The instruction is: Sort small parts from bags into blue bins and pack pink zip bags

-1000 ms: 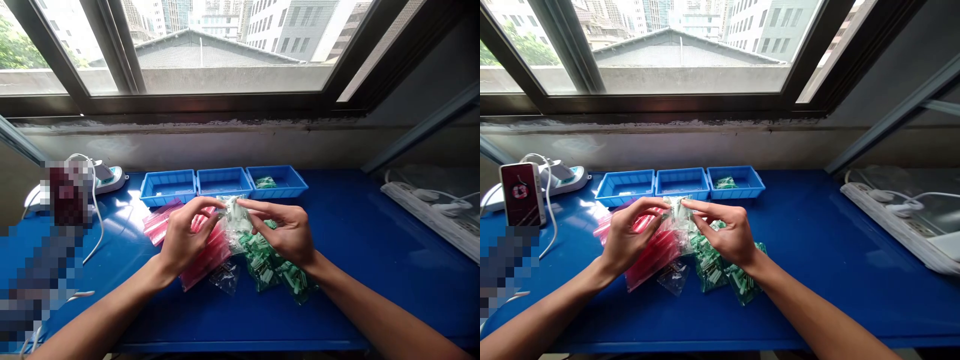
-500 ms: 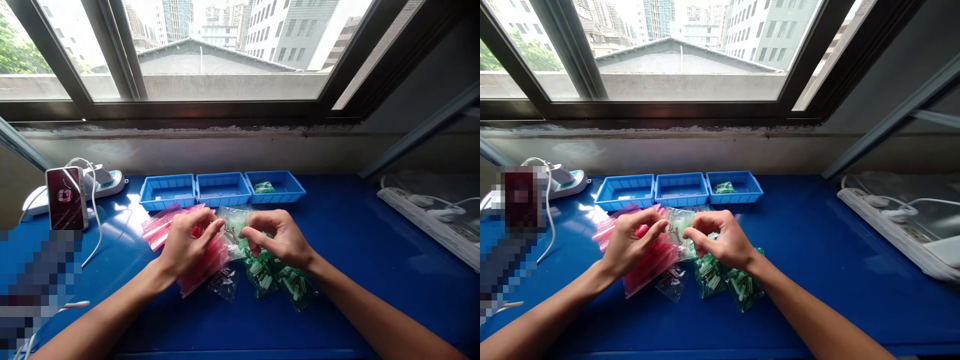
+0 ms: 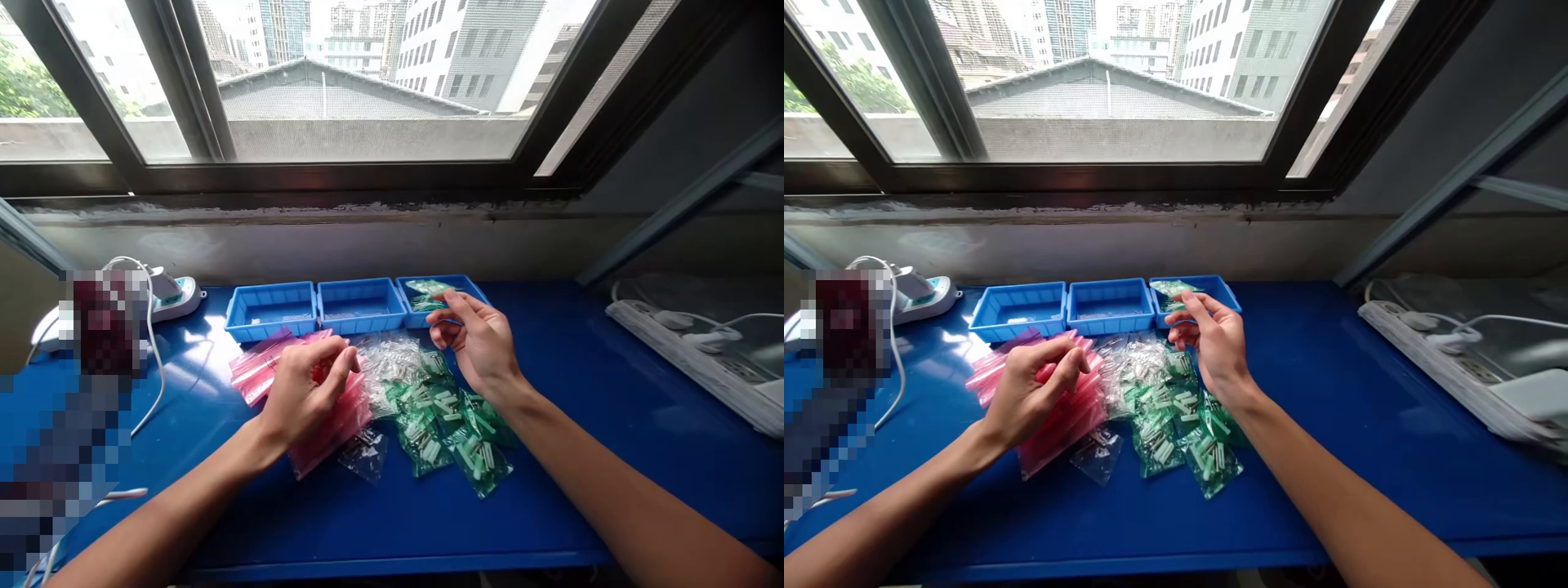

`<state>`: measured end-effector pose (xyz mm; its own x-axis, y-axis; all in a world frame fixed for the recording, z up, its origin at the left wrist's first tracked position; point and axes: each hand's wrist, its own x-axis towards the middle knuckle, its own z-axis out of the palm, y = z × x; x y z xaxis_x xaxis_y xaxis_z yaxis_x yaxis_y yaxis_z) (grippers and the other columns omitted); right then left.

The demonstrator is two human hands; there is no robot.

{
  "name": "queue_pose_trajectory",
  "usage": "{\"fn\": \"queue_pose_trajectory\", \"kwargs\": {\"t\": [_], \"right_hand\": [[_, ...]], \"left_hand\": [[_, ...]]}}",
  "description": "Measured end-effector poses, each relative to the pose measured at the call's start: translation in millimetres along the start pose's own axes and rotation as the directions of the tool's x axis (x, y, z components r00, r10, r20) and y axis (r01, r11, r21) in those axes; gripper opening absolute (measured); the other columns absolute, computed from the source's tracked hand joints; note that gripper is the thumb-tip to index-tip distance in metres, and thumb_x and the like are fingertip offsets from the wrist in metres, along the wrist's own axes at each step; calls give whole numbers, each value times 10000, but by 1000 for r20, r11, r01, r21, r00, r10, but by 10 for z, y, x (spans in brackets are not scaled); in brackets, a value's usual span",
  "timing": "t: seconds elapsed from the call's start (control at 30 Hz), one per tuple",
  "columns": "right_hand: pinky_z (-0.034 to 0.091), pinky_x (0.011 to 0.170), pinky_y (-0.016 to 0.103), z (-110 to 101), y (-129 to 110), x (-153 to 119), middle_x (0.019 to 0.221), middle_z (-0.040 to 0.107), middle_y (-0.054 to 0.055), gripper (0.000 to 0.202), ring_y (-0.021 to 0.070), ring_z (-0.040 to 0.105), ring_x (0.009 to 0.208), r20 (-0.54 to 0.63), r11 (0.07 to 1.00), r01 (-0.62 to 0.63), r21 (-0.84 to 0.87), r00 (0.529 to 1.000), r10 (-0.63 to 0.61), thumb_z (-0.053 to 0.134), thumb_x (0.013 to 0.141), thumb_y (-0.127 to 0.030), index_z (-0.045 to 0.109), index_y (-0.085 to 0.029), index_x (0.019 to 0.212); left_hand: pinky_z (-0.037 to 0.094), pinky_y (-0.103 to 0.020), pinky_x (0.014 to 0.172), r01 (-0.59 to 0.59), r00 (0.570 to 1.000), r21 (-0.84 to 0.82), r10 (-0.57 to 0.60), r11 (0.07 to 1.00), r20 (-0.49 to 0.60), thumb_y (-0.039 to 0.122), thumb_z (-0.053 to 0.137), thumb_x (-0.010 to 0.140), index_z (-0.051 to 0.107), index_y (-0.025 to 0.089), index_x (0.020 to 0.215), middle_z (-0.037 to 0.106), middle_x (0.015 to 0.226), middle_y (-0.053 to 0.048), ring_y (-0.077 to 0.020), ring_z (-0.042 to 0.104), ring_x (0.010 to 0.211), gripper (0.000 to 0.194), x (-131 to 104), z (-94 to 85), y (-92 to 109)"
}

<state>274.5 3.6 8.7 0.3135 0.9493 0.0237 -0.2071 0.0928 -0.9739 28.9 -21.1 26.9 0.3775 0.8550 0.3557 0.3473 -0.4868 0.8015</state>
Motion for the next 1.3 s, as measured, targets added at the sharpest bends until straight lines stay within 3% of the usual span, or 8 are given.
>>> {"fn": "queue_pose_trajectory", "kwargs": {"t": [0.13,0.23,0.37,0.5,0.67,0.9,1.07,1.3], "right_hand": [[419,402,255,-13,-88,-46,573,644,-7,371,129,549,430,65,982,146,-120,988,-139,792,817,-561,732,-197,858],[356,401,263,-126,-256,-44,487,548,-21,368,115,471,404,289,843,309,-440,938,-193,742,887,-519,722,-192,719],[288,413,271,-368,-389,66,462,518,-25,317,110,428,403,519,469,444,-764,854,38,746,886,-447,743,-199,688],[345,412,266,-495,-270,180,522,629,-16,295,160,564,441,535,373,428,-823,804,260,808,815,-426,804,-201,1006],[311,407,249,-508,-220,211,528,552,-32,236,120,474,438,548,423,415,-805,793,266,855,756,-419,750,-207,763],[339,457,241,-526,-540,164,551,532,-37,397,101,431,481,540,683,233,-692,795,276,892,738,-483,629,-197,659],[326,414,204,-184,-396,-20,547,499,-73,447,76,422,443,519,923,52,-382,838,167,934,702,-465,575,-201,720],[393,403,203,172,-80,-311,559,575,-66,454,88,510,411,434,995,27,-99,901,19,925,746,-464,549,-210,763]], "left_hand": [[370,-235,542,-10,1000,0,10,1000,5,312,508,1030,652,163,725,591,584,14,-112,504,530,369,10,0,-7],[367,-235,543,-23,1000,1,23,1000,4,298,512,1029,654,159,726,596,587,13,-109,497,529,363,7,3,-13],[364,-234,545,-45,999,29,45,999,5,273,514,1024,659,153,724,615,602,8,-107,501,539,354,1,11,-17],[374,-234,540,-69,998,45,68,997,14,264,510,1021,670,154,727,624,600,8,-107,511,527,352,11,13,-19],[382,-228,535,-81,997,41,80,996,23,261,516,1024,672,155,731,637,600,7,-105,526,518,348,11,8,-28],[386,-233,546,-63,997,54,61,997,39,265,513,1027,689,156,749,643,608,2,-114,536,539,347,4,14,-49],[431,-239,585,-10,999,15,9,1000,52,291,568,1014,727,154,906,729,768,-29,-134,611,631,236,19,20,-18],[494,-257,640,76,995,-66,-71,995,72,331,663,974,750,158,1023,741,814,-32,-150,654,680,200,24,40,8]]}}
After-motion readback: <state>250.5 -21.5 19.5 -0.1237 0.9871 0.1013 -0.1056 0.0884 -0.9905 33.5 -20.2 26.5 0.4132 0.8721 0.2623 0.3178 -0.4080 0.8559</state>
